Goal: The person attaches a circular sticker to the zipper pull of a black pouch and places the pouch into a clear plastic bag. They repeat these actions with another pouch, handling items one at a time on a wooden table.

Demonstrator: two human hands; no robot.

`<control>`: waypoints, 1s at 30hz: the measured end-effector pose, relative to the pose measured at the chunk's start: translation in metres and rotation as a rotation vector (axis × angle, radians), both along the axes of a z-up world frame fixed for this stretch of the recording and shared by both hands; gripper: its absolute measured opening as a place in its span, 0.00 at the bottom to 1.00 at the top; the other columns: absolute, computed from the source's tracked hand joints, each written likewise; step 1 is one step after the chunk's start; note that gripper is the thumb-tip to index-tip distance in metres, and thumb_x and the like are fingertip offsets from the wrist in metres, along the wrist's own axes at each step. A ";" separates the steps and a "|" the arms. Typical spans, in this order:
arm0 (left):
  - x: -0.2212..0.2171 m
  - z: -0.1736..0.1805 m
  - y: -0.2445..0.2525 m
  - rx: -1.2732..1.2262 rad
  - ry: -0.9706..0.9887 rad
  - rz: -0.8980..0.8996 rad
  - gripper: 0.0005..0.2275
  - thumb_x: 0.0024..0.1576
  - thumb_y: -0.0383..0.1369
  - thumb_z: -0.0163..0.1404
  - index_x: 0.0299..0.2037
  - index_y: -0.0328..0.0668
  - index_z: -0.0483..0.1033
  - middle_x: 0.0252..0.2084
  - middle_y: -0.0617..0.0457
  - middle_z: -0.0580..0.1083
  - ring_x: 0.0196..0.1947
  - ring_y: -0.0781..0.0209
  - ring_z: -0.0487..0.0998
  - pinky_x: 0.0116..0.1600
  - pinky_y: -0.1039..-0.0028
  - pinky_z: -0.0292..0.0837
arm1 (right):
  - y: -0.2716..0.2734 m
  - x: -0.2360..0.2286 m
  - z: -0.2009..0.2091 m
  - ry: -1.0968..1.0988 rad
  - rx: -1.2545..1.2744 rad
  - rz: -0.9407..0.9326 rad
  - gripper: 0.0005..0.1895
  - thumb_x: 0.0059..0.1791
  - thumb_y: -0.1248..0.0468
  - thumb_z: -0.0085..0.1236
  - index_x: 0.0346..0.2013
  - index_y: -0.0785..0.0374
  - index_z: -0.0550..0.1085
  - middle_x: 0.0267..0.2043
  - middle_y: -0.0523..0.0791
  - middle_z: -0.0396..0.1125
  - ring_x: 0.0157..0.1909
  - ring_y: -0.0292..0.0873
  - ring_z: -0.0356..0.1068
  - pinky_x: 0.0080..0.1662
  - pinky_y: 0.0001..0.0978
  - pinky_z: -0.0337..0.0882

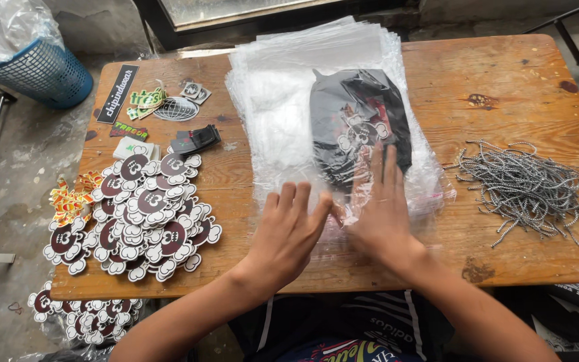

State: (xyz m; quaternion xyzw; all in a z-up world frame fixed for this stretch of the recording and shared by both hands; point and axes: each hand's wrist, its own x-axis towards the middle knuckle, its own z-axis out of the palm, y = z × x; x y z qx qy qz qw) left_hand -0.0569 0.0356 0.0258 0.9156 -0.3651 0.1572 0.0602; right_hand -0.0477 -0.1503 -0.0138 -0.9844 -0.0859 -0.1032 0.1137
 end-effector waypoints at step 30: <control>0.031 -0.036 0.085 0.101 0.019 -0.374 0.24 0.61 0.22 0.39 0.71 0.33 0.58 0.75 0.37 0.57 0.75 0.41 0.56 0.78 0.55 0.48 | -0.173 -0.015 -0.004 -0.394 -0.128 0.675 0.19 0.55 0.63 0.51 0.61 0.63 0.71 0.68 0.53 0.64 0.67 0.57 0.65 0.66 0.53 0.66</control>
